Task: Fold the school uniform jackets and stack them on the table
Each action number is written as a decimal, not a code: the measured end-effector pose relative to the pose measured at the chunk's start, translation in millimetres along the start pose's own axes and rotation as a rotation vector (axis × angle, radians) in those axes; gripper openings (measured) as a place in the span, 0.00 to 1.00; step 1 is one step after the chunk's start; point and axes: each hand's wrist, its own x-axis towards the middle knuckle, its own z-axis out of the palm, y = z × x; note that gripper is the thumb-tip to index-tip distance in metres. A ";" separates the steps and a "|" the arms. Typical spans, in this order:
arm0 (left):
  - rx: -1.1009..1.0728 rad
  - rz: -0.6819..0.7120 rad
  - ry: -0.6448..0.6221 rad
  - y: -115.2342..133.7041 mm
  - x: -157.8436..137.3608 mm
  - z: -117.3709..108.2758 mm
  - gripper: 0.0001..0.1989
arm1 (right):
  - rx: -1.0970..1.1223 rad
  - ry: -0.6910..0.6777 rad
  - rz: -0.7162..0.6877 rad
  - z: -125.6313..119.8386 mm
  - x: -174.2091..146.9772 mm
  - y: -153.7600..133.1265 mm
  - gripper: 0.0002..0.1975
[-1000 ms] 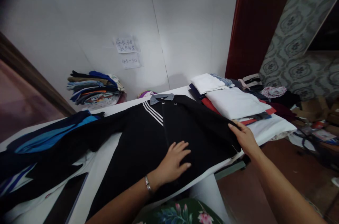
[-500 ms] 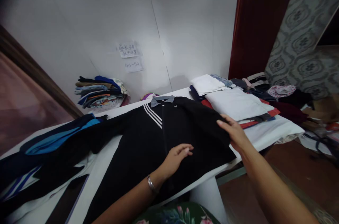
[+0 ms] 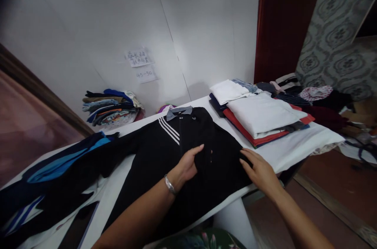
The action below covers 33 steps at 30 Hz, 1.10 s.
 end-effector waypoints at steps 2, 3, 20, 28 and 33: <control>0.007 0.097 0.003 19.9 9.4 4.7 0.15 | -0.190 -0.013 0.063 -4.1 -7.7 25.1 0.25; 0.016 0.148 0.004 31.1 15.0 8.4 0.14 | -0.254 -0.033 0.078 -5.9 -11.3 33.4 0.26; 0.028 0.789 0.062 248.1 109.7 59.9 0.10 | 0.201 -0.180 -0.029 -12.9 5.3 -51.3 0.20; -0.068 0.955 0.153 299.8 80.5 -1.6 0.09 | 0.323 -0.573 -0.278 39.9 13.1 -135.6 0.24; -0.128 0.976 0.236 303.0 67.2 -45.7 0.11 | 0.210 -0.711 -0.345 90.1 14.3 -152.4 0.25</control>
